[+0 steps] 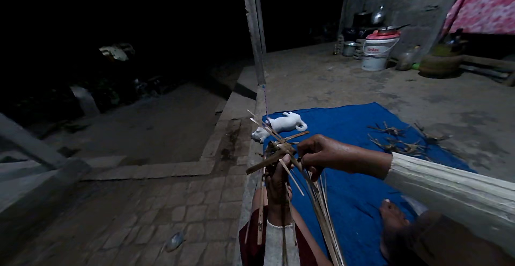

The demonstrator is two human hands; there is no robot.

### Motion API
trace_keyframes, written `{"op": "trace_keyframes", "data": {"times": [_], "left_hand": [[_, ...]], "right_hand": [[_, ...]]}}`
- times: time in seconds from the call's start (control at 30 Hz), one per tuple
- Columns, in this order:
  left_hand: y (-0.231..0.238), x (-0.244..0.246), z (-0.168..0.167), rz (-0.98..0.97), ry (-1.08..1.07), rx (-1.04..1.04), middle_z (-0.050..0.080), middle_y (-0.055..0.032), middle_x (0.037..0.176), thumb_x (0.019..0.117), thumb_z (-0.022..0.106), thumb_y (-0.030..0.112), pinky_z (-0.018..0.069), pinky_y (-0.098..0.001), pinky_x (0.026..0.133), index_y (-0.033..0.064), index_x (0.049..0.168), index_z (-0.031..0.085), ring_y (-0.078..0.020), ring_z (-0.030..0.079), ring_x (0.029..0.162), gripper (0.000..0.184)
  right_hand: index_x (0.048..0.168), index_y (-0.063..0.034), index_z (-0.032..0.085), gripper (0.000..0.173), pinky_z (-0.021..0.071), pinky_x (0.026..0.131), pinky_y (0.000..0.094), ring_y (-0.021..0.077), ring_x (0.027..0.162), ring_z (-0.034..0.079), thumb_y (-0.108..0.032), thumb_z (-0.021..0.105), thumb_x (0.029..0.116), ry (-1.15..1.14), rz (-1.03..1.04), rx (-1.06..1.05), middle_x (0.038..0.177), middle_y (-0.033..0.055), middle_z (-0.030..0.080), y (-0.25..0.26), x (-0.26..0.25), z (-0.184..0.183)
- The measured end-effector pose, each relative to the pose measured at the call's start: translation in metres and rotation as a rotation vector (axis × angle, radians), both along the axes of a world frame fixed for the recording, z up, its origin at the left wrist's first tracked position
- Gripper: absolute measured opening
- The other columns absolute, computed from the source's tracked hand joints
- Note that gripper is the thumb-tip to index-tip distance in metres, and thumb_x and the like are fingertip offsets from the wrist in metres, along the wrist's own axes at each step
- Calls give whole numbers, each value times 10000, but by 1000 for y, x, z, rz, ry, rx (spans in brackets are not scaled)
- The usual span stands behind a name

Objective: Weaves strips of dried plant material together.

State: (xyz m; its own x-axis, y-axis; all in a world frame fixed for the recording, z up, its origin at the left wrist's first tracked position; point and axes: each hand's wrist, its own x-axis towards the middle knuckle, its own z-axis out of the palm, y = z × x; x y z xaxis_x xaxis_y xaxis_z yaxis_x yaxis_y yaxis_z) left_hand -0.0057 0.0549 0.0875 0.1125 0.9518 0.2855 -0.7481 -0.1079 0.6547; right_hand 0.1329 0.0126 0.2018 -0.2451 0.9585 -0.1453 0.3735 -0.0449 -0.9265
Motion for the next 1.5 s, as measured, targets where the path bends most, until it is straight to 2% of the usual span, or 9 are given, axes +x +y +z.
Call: {"op": "trace_keyframes", "data": {"times": [0.27,0.47,0.67,0.77,0.9,1.23,1.37,1.43,1.5], "left_hand": [[-1,-2,2,-5,-10,-38,718,-63,837,911,595,-31,618,-318,770,-1,987,645,-147,715,760,96],[-5,6,3,43,90,42,697,-14,807,937,573,-9,595,-258,762,11,994,631,-84,686,747,84],[-17,14,13,182,143,-28,667,34,784,957,548,-65,564,-188,757,14,957,595,-10,656,749,92],[-17,15,9,190,204,-33,635,39,803,953,518,-74,548,-178,781,-9,998,578,8,631,768,100],[-16,14,11,181,181,-45,644,54,729,958,535,-75,560,-170,712,34,904,590,11,636,689,134],[-22,13,21,98,277,-45,626,81,749,945,520,-113,532,-142,759,29,951,570,45,617,731,151],[-18,12,16,165,367,-56,554,86,714,957,487,-91,505,-127,681,47,889,529,53,566,669,160],[-17,10,16,179,371,-60,546,84,701,972,488,-65,482,-111,626,52,889,528,67,543,631,149],[-18,11,16,190,304,-23,555,79,697,999,496,-42,467,-92,590,26,906,539,84,531,605,122]], "right_hand": [[877,-47,516,181,596,617,268,71,564,570,5,448,1037,143,-110,39,732,5,546,0,9,14],[1133,14,586,213,528,554,217,52,594,552,-140,445,1094,-216,44,183,827,36,538,2,8,1],[1125,9,622,214,411,560,220,55,607,465,-133,467,1083,-494,130,307,809,46,550,-2,0,5],[1098,13,637,224,433,644,296,116,680,501,-95,442,1066,-593,132,372,821,78,582,-4,-1,5],[1046,26,656,234,471,700,365,182,729,554,-84,449,1053,-627,134,444,836,117,605,-4,-1,3],[1051,36,644,228,484,729,418,233,781,588,-96,458,1060,-689,171,448,884,145,616,-4,6,9],[1094,-19,702,240,483,714,475,254,745,594,-45,477,1018,-701,208,413,840,135,646,-7,4,11],[1081,-24,711,238,480,700,460,238,726,583,-33,484,1011,-681,238,429,827,127,647,-8,3,10],[1100,-22,705,227,466,656,342,140,685,543,-44,491,1029,-578,277,378,839,79,647,-9,5,14]]}}
